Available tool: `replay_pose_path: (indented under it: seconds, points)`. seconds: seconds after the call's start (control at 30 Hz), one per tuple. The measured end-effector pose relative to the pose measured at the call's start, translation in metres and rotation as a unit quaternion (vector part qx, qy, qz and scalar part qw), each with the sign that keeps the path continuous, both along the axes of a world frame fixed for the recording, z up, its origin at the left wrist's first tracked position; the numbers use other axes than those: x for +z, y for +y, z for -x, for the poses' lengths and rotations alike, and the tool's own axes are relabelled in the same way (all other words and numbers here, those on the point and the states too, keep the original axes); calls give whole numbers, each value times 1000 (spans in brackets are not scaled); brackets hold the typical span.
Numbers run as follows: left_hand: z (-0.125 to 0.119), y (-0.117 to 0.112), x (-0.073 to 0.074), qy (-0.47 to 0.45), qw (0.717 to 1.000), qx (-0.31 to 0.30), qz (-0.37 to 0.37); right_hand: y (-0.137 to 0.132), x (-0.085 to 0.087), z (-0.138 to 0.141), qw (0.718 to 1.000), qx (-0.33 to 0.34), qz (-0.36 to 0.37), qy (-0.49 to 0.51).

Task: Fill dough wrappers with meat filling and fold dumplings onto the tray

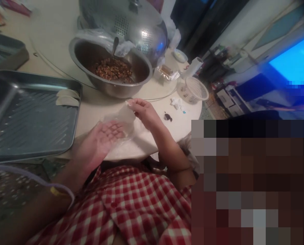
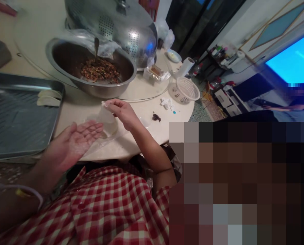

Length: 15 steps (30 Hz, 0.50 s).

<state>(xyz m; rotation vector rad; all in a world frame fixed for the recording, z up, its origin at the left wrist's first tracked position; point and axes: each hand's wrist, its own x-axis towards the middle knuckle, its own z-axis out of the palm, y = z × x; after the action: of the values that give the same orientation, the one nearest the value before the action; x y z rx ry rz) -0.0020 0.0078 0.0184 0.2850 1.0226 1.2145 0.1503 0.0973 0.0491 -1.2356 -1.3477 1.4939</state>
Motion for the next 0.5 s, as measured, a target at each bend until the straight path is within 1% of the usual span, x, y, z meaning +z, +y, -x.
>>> replay_pose_path:
  seconds: [0.03, 0.07, 0.1, 0.13, 0.17, 0.2, 0.23, 0.27, 0.3, 0.33, 0.37, 0.43, 0.5]
  points:
    - [-2, 1, 3, -46, 999, -8, 26, -3, 1, 2, 998, 16, -55, -33]
    - [-3, 3, 6, -85, 995, -11, 43, -8, 0, 5, 988, 43, -128, -80]
    - [-3, 5, 7, -112, 992, -10, 50, -15, -2, 7, 964, 78, -212, -138]
    - [-2, 7, 9, -133, 990, -7, 51, -24, -6, 9, 926, 120, -298, -198]
    - [0, 8, 9, -148, 988, -7, 50, -34, -12, 10, 877, 166, -371, -256]
    - [3, 9, 9, -156, 986, -8, 49, -44, -18, 11, 826, 206, -431, -298]
    - [6, 9, 10, -158, 986, -7, 48, -55, -23, 10, 779, 238, -484, -320]
    - [9, 8, 10, -155, 987, -4, 44, -65, -27, 7, 747, 256, -517, -330]
    - [11, 7, 10, -150, 988, 3, 35, -73, -30, 4, 730, 251, -550, -319]
    - [13, 5, 10, -145, 989, 12, 18, -80, -29, -1, 726, 232, -575, -296]
    - [13, 5, 11, -142, 990, 21, -3, -83, -27, -6, 735, 197, -591, -268]
    - [13, 4, 13, -146, 988, 30, -48, -83, -15, -17, 774, 110, -583, -221]
    - [10, 7, 16, -157, 984, 24, -84, -75, 1, -27, 816, 14, -539, -207]
